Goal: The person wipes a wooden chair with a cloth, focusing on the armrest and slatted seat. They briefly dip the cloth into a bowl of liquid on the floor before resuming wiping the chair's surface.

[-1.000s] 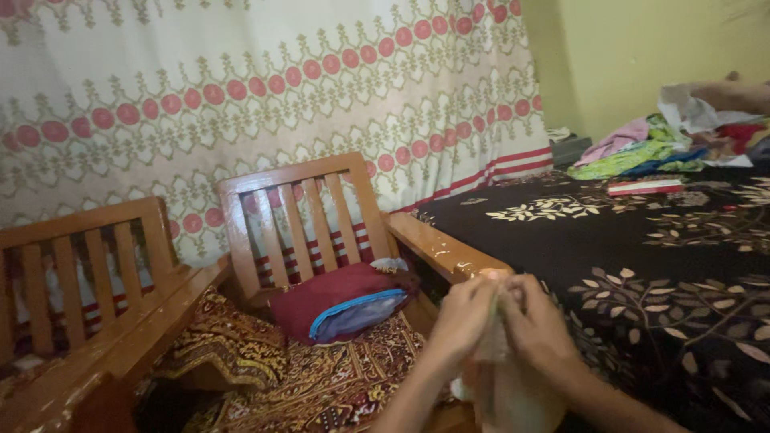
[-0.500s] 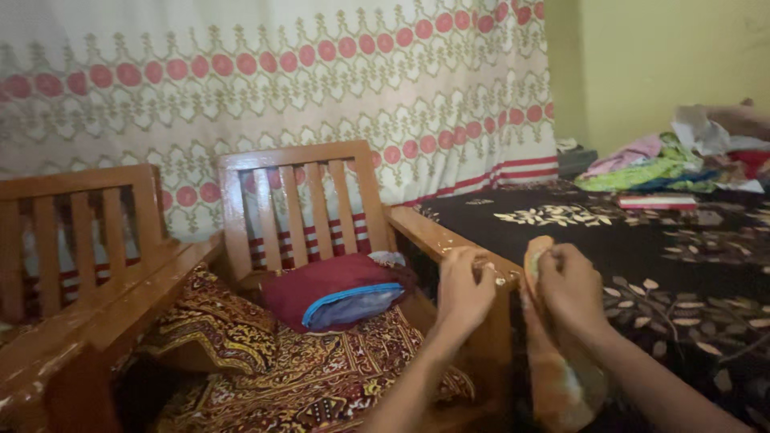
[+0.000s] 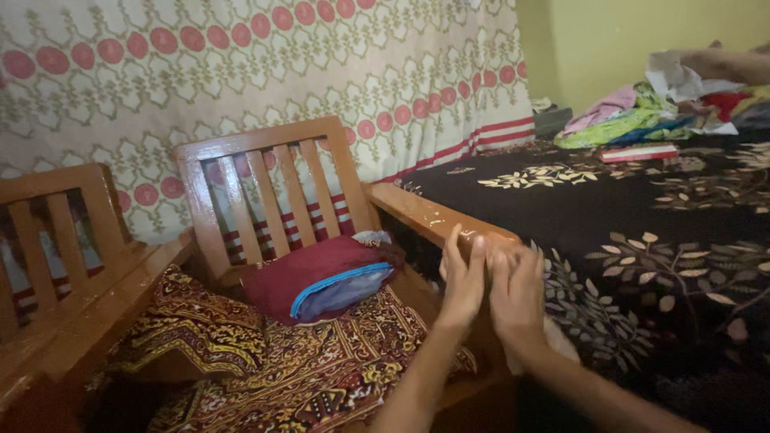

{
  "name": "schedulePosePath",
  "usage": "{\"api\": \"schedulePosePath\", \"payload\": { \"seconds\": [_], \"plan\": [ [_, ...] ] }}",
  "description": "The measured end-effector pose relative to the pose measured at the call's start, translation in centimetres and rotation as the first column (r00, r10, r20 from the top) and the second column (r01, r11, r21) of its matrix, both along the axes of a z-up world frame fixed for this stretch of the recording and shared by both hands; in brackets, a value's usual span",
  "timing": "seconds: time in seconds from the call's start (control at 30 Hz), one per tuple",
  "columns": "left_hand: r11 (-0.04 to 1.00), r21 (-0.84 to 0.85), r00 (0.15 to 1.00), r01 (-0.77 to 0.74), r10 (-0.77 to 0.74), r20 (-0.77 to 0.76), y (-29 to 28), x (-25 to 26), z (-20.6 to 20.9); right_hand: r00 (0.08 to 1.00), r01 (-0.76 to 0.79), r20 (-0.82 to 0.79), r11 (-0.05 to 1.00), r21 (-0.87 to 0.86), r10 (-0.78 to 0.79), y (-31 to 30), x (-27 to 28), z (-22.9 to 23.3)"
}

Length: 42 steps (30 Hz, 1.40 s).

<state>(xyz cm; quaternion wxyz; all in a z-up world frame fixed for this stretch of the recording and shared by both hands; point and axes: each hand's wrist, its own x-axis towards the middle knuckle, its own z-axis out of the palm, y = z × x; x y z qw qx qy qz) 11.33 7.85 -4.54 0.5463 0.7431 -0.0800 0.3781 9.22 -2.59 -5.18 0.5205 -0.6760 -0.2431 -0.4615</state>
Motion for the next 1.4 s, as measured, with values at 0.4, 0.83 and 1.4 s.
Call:
{"api": "schedulePosePath", "payload": {
  "seconds": [0.4,0.83,1.4],
  "plan": [
    [0.991,0.108,0.996,0.079,-0.082,0.027,1.7,-1.7,0.6,0.966,-0.131,-0.243,0.98,-0.152,0.091,-2.2,-2.5,-7.7],
    [0.923,0.384,0.999,-0.017,0.029,-0.025,2.9,-5.9,3.4,0.735,-0.409,-0.466,0.87,0.276,0.493,-5.2,-0.3,-2.6],
    [0.896,0.432,0.995,-0.1,0.088,0.047,1.9,-5.2,2.6,0.905,-0.134,-0.397,0.988,0.074,0.153,-2.6,-1.3,-9.5]
  ]
}}
